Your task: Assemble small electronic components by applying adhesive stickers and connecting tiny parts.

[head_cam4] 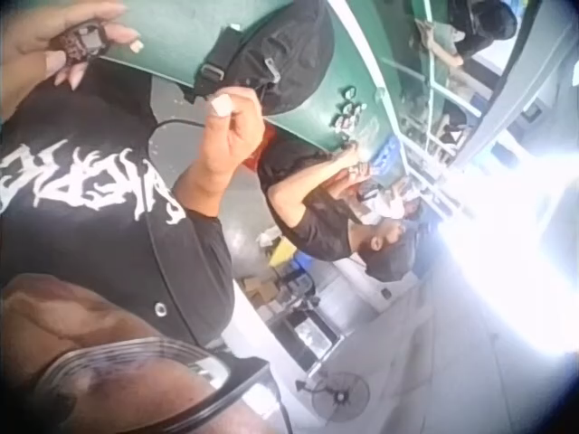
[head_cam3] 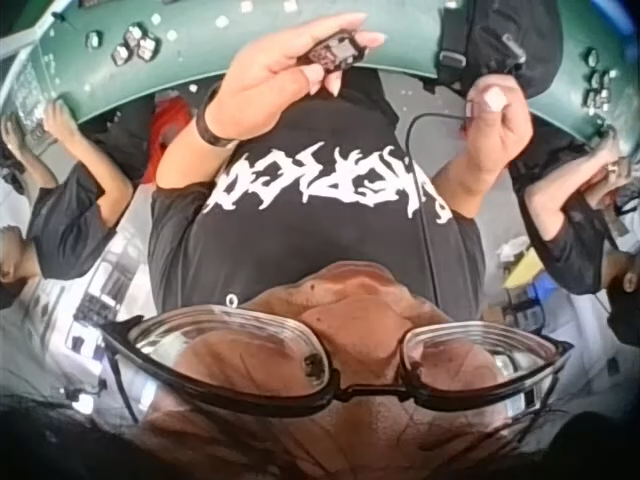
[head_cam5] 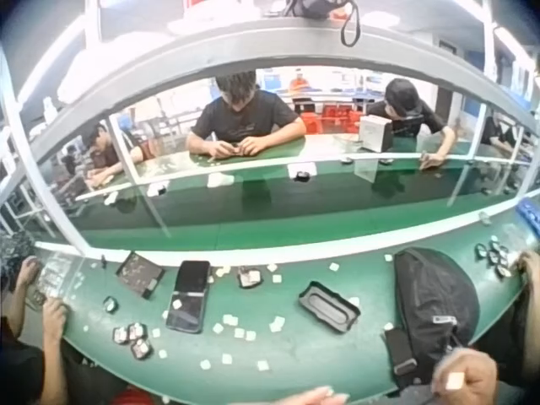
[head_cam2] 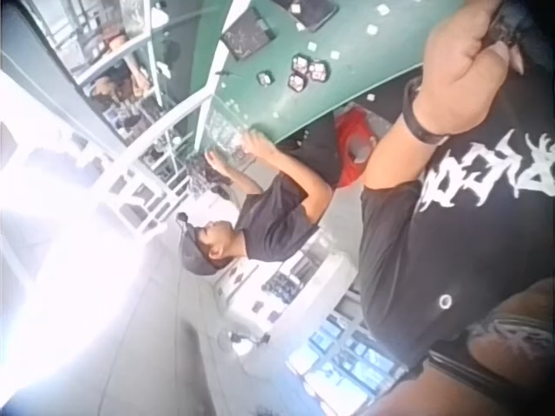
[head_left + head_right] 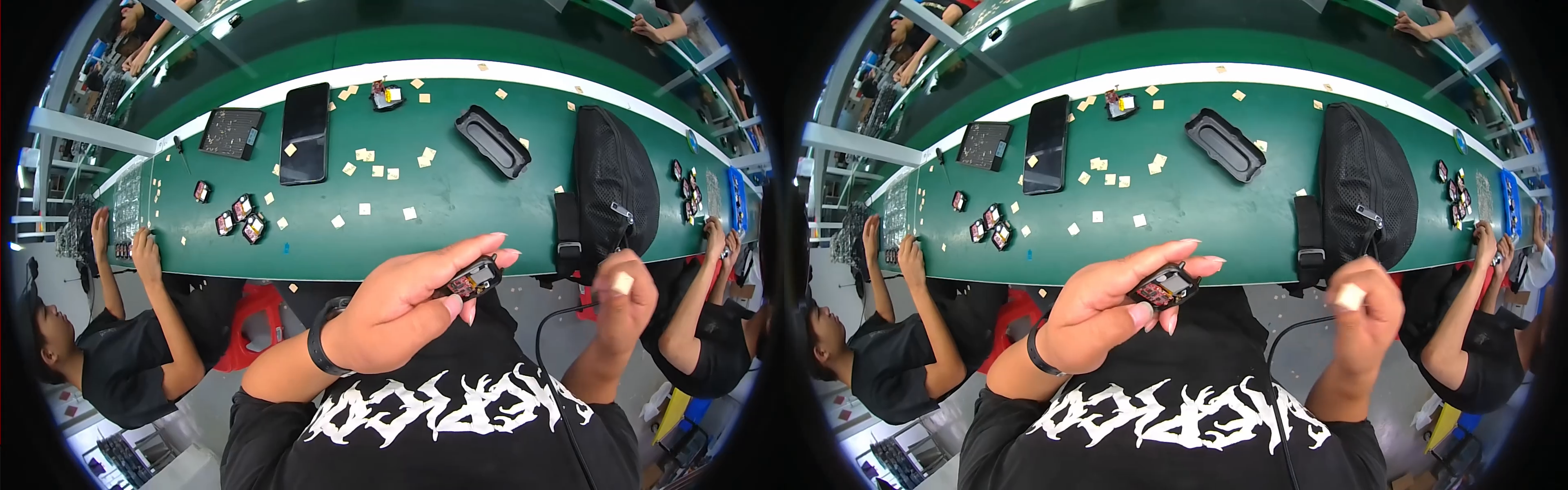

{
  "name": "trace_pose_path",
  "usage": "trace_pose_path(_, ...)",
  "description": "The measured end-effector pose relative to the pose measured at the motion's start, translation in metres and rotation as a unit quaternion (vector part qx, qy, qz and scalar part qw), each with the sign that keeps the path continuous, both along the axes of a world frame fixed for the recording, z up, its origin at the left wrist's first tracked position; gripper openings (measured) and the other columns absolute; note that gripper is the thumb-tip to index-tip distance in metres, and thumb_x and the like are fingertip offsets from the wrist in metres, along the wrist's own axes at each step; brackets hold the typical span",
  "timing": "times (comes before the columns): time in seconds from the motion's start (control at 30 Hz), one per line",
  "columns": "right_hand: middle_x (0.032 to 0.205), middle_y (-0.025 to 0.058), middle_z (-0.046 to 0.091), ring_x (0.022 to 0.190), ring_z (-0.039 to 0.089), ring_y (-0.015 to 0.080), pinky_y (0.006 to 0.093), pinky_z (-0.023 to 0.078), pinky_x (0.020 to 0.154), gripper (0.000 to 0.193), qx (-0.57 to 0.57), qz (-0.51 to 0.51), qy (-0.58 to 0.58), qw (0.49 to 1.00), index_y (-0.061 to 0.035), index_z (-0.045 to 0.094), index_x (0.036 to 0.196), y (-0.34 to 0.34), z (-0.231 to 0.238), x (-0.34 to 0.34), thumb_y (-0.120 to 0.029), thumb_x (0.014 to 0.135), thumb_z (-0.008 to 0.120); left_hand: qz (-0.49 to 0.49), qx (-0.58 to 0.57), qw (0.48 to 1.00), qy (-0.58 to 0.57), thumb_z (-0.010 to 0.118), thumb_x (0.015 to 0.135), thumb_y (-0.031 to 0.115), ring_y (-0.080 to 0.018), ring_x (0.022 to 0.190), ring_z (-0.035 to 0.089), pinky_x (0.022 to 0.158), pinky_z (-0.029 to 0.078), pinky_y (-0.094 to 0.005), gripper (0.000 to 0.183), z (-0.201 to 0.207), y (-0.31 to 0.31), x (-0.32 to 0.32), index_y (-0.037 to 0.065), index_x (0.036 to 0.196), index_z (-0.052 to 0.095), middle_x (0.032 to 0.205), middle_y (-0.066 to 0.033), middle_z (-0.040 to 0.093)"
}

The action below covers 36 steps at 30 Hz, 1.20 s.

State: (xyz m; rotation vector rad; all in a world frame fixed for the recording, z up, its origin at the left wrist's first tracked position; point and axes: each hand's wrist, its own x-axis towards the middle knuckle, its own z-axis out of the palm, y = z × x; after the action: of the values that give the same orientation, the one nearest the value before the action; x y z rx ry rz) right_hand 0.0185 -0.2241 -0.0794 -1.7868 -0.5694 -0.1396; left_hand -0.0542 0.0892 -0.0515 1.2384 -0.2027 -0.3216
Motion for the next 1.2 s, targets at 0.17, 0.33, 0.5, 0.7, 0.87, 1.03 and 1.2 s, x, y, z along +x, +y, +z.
trace_pose_path(0.17,0.075,0.0064,0.053,0.066,0.045,0.0147,0.0297,0.037,0.060,0.033,-0.189,-0.275,-0.059,0.941,0.0034,0.049,0.074,-0.069,-0.010,0.024,-0.012,0.096,0.067,0.128,0.323,0.925,-0.153,0.058,0.094,-0.004,-0.0120,0.077,0.062,0.072,0.052,-0.0246,0.037,-0.024,0.009,0.007,-0.003,0.130,0.061,0.121,-0.0142,0.063)
trace_pose_path(0.33,0.076,0.0176,0.060,0.070,0.060,0.0367,0.0436,0.047,0.065,0.026,-0.313,-0.422,-0.091,0.846,0.0018,0.063,0.082,-0.147,-0.049,0.083,-0.021,0.093,0.071,0.339,0.448,0.825,-0.064,0.058,0.096,-0.003,-0.0133,0.075,0.063,0.066,0.050,-0.0239,0.024,-0.070,0.079,-0.036,-0.005,0.119,0.065,0.099,-0.0087,0.058)
trace_pose_path(0.5,0.111,0.0173,0.065,0.097,0.067,0.0350,0.0427,0.054,0.082,0.035,-0.348,-0.576,-0.045,0.738,-0.0048,0.069,0.112,-0.232,-0.069,0.130,-0.030,0.088,0.075,0.390,0.571,0.720,-0.068,0.058,0.099,0.010,-0.0141,0.087,0.054,0.079,0.045,-0.0272,0.029,-0.104,0.140,-0.056,-0.006,0.123,0.063,0.101,-0.0060,0.059)
trace_pose_path(0.7,0.115,0.0156,0.065,0.103,0.066,0.0348,0.0441,0.054,0.087,0.036,-0.344,-0.517,-0.007,0.784,-0.0070,0.070,0.114,-0.279,-0.087,0.175,-0.030,0.087,0.075,0.375,0.711,0.576,-0.150,0.056,0.099,0.011,-0.0146,0.097,0.060,0.084,0.046,-0.0253,0.031,-0.117,0.161,-0.038,-0.006,0.124,0.062,0.116,-0.0109,0.066)
trace_pose_path(0.87,0.113,0.0140,0.066,0.099,0.067,0.0339,0.0409,0.054,0.086,0.031,-0.317,-0.500,0.010,0.806,-0.0069,0.071,0.110,-0.271,-0.083,0.172,-0.026,0.087,0.076,0.379,0.774,0.478,-0.169,0.061,0.097,0.025,-0.0439,0.114,0.061,0.101,0.045,-0.0548,0.034,-0.092,0.140,-0.025,-0.003,0.114,0.071,0.120,-0.0269,0.066)
trace_pose_path(1.03,0.114,0.0140,0.066,0.100,0.068,0.0292,0.0387,0.054,0.086,0.039,-0.274,-0.518,-0.064,0.808,-0.0037,0.069,0.114,-0.264,-0.073,0.149,-0.019,0.081,0.082,0.396,0.751,0.476,-0.231,0.062,0.097,0.024,-0.0441,0.110,0.062,0.098,0.048,-0.0511,0.033,-0.059,0.092,-0.016,-0.004,0.112,0.071,0.117,-0.0263,0.067)
trace_pose_path(1.2,0.108,0.0120,0.066,0.097,0.067,0.0222,0.0293,0.054,0.082,0.047,0.005,-0.331,0.055,0.942,-0.0033,0.066,0.108,-0.146,-0.002,0.109,-0.006,0.068,0.090,0.350,0.500,0.771,-0.184,0.062,0.094,0.016,-0.0296,0.097,0.064,0.087,0.051,-0.0398,0.031,-0.028,0.007,-0.005,-0.005,0.116,0.067,0.111,-0.0204,0.068)
